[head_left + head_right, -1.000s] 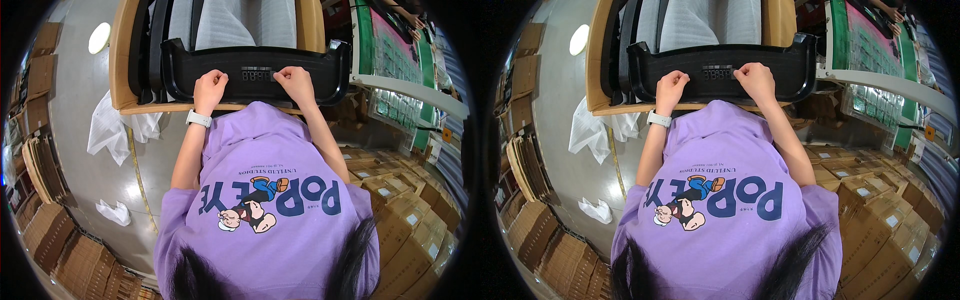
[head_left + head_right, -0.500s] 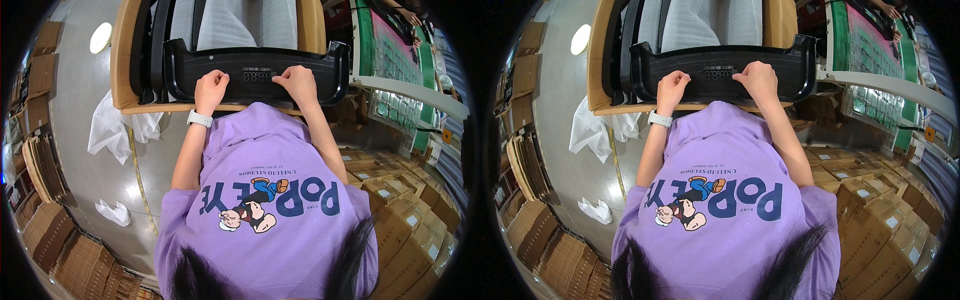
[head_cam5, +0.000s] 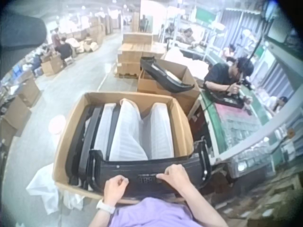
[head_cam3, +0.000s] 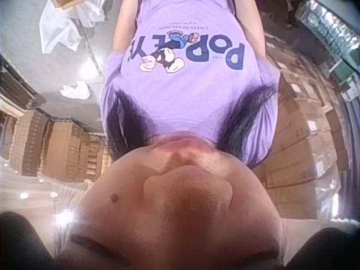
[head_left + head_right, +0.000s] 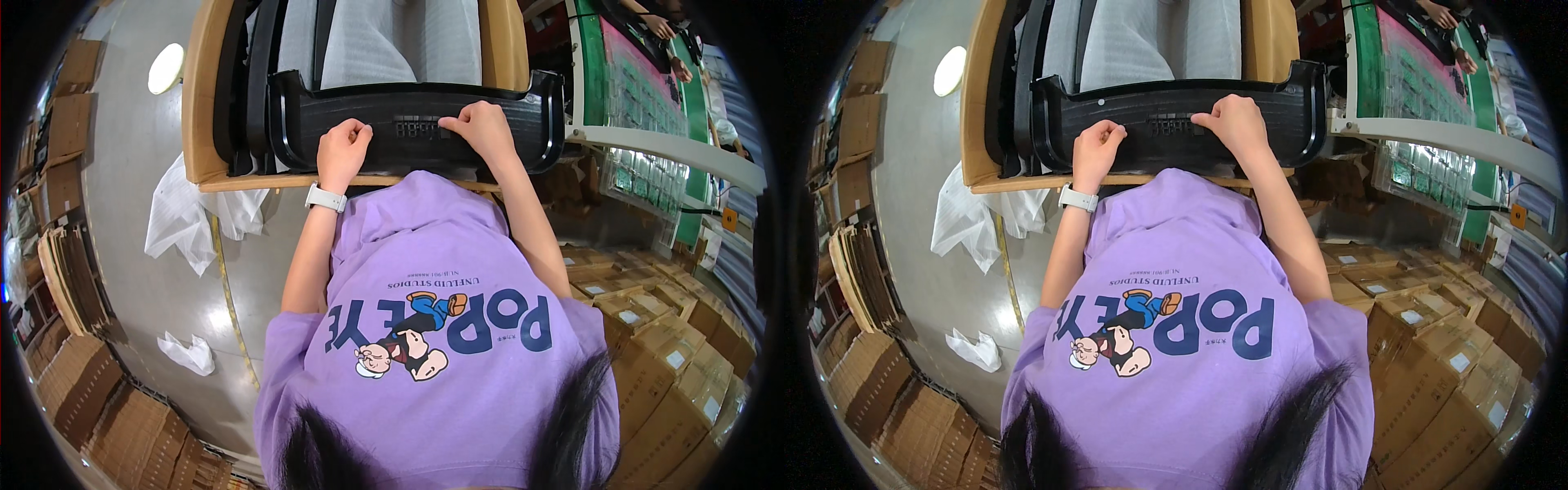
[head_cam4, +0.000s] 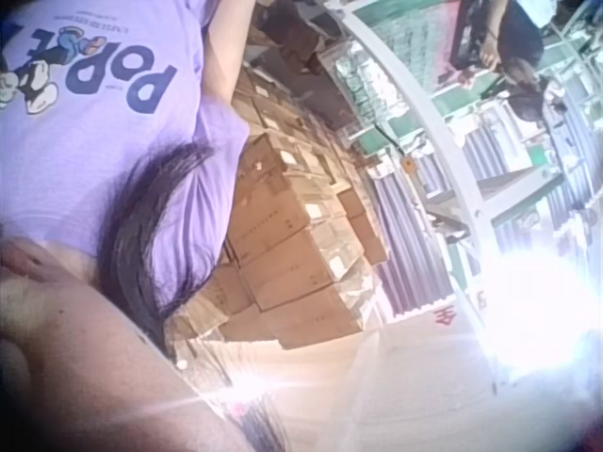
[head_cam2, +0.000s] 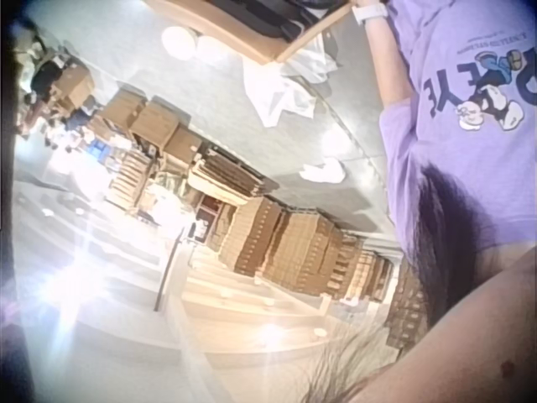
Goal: The person peels and attaches adhesive pads onto black plastic panels by hand and packs the panels into a cardboard box with protective foam sleeves.
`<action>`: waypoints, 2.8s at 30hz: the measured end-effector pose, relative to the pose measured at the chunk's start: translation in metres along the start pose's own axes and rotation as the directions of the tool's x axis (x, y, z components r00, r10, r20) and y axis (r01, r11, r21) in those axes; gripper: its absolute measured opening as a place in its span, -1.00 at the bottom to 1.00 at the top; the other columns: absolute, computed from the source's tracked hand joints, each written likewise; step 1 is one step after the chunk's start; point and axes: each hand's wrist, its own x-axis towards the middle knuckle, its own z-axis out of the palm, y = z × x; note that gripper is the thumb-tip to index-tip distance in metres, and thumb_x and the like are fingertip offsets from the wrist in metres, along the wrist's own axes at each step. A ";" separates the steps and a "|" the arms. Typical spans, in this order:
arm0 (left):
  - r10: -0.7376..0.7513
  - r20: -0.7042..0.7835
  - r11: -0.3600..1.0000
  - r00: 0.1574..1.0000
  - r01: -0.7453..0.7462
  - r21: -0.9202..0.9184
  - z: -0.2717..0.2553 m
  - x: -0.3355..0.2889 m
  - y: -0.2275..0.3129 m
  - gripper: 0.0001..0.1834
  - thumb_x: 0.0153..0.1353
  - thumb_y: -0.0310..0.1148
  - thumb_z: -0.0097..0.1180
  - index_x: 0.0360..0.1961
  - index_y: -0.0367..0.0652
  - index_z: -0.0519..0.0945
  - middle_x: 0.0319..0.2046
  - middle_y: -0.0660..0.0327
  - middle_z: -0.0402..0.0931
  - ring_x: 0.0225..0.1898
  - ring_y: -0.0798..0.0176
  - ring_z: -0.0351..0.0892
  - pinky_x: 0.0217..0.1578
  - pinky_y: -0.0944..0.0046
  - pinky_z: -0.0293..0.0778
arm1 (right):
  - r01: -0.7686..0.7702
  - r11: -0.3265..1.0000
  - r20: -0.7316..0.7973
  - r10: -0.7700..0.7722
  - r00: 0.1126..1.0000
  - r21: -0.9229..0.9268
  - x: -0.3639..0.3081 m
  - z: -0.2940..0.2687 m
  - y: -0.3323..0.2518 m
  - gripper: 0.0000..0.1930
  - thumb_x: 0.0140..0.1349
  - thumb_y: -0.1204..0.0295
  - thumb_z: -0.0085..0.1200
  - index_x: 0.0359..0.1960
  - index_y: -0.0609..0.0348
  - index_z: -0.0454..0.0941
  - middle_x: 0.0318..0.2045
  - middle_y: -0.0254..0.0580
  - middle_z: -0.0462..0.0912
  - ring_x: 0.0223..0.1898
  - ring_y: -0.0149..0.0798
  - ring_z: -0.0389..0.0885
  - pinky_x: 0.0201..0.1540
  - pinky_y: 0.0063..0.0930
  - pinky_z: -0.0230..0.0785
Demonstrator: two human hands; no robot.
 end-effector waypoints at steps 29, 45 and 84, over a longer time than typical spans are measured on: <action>0.081 -0.039 0.996 0.996 -0.082 -0.025 0.000 0.002 0.000 -0.74 0.12 -0.24 0.11 -0.47 -0.27 0.57 -0.71 0.09 0.43 -0.68 0.16 0.42 -0.57 0.24 0.30 | 0.144 0.990 0.247 -0.137 0.959 -0.009 -0.011 -0.021 0.005 -0.74 -0.13 0.28 0.35 -0.61 0.25 0.64 -0.64 -0.08 0.60 -0.57 -0.21 0.58 -0.43 -0.39 0.43; -0.099 -0.077 0.852 0.992 0.045 -0.521 -0.032 0.015 0.011 -0.67 0.32 -0.24 -0.01 -0.52 -0.21 0.51 -0.77 0.52 0.08 -0.74 0.64 -0.02 -0.73 0.51 -0.13 | 0.639 0.722 0.182 -0.614 0.768 -0.263 -0.077 -0.044 0.020 -0.71 0.00 0.20 0.15 -0.70 0.13 0.54 -0.61 -0.18 0.59 -0.53 -0.12 0.61 -0.50 -0.28 0.43; -0.020 -0.731 0.982 0.682 0.151 0.115 -0.045 -0.009 -0.029 -0.82 0.19 -0.43 0.04 -0.52 -0.29 0.49 -0.68 0.11 0.45 -0.66 0.19 0.43 -0.59 0.23 0.32 | 0.135 0.693 -0.434 -0.577 0.692 -0.708 0.463 -0.210 -0.002 -0.88 -0.03 0.44 0.07 -0.62 0.12 0.63 -0.53 -0.08 0.63 -0.44 -0.10 0.65 -0.38 -0.29 0.48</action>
